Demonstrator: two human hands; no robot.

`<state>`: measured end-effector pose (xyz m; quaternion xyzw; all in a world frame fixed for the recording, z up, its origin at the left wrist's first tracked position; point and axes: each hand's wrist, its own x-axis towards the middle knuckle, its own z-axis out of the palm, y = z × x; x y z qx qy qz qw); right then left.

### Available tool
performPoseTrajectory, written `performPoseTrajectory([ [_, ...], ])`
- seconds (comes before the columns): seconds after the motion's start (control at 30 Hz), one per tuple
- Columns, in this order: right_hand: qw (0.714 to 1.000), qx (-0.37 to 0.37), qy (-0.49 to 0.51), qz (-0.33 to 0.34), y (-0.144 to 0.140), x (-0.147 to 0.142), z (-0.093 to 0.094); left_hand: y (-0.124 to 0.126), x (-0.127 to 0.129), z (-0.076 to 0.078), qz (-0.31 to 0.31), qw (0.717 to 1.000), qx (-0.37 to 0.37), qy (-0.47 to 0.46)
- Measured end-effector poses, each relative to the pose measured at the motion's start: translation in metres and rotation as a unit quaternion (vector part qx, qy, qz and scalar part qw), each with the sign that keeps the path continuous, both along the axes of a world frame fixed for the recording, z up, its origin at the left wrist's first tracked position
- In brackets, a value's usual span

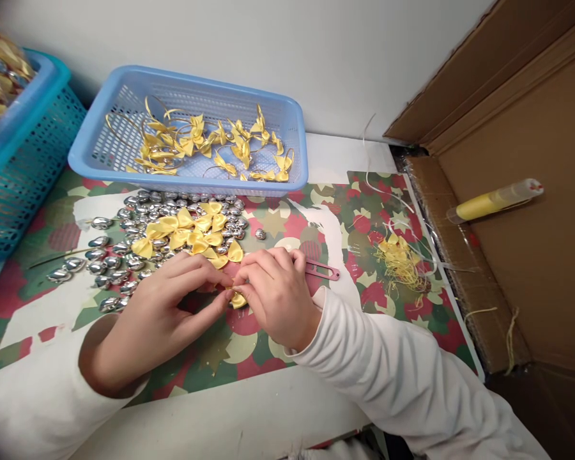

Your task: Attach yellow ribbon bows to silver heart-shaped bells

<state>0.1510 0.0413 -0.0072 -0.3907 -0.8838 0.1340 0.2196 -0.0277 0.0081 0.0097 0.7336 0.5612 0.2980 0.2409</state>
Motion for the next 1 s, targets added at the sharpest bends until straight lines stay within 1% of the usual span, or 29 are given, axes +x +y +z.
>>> performPoseTrajectory([
  [0.2, 1.000, -0.006, 0.017, -0.006, -0.0002, 0.0006, -0.0003, -0.0001, -0.0018, -0.0044, -0.006, 1.000, 0.005, 0.019],
  [0.37, 1.000, -0.005, 0.028, -0.004, 0.0001, 0.0006, -0.0006, -0.0005, -0.0014, -0.0018, 0.004, 1.000, 0.005, 0.009],
  [0.47, 1.000, -0.008, 0.030, -0.006, 0.0001, 0.0005, -0.0006, -0.0004, -0.0012, -0.0002, -0.002, 1.000, 0.002, 0.004],
  [0.57, 1.000, -0.009, 0.019, -0.010, 0.0001, 0.0004, -0.0005, 0.0000, -0.0010, -0.0002, -0.011, 1.000, -0.006, 0.000],
  [0.7, 1.000, -0.006, 0.008, -0.008, 0.0003, 0.0006, -0.0002, 0.0000, 0.0002, -0.0009, -0.006, 1.000, -0.014, -0.007],
  [1.0, 0.999, -0.015, 0.048, -0.007, 0.0007, 0.0002, 0.0004, -0.0004, 0.0020, -0.0024, 0.008, 1.000, -0.024, -0.016],
])
